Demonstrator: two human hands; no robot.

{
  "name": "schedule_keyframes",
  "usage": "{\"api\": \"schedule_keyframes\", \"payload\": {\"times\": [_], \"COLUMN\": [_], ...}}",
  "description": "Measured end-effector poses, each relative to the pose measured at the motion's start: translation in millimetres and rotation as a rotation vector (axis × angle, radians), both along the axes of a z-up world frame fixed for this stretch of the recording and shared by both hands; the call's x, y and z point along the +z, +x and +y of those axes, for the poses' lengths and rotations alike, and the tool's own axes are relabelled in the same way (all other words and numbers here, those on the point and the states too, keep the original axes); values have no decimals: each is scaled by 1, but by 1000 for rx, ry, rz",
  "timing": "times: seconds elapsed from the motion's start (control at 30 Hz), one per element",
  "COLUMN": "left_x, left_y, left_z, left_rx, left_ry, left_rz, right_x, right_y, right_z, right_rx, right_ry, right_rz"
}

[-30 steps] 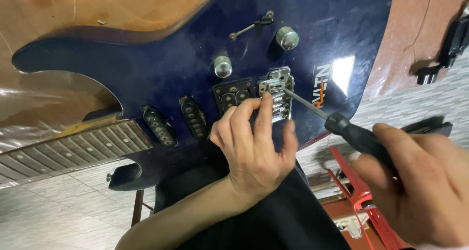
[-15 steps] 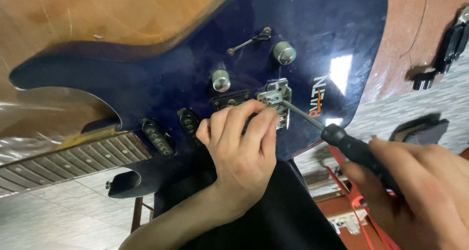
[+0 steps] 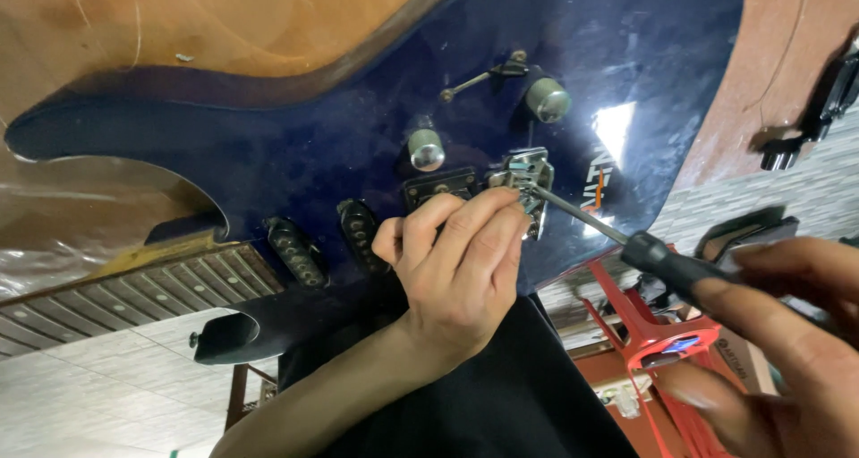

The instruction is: Reassembling and tightening the bridge of an electric guitar using a screwdriver.

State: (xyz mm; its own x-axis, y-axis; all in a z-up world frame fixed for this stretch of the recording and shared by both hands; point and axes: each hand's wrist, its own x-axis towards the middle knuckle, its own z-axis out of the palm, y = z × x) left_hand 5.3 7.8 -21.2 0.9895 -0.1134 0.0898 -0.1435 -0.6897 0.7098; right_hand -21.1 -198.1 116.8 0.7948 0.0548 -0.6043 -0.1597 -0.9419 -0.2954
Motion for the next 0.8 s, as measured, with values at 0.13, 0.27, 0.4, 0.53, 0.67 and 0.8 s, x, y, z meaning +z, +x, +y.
{"api": "schedule_keyframes", "payload": {"times": [0.13, 0.27, 0.4, 0.53, 0.67, 0.8], "left_x": [-4, -6, -9, -13, -14, -13], "left_y": [0, -1, -1, -4, -3, -3], "left_z": [1, 4, 4, 4, 4, 5], "left_rx": [35, 42, 47, 51, 49, 35], "left_ry": [-18, -22, -37, -25, -23, -20], "left_rz": [-37, -65, -82, -116, -126, -134], "right_x": [-8, 2, 0, -2, -5, 6], "right_y": [-47, -37, -20, -27, 8, 30], "right_z": [-23, -10, 2, -12, 41, 54], "right_rx": [-35, -12, -31, 12, -121, -563], "right_ry": [-24, 69, 64, -5, 156, -103], "right_rz": [-143, -218, -227, -164, -266, 85]}}
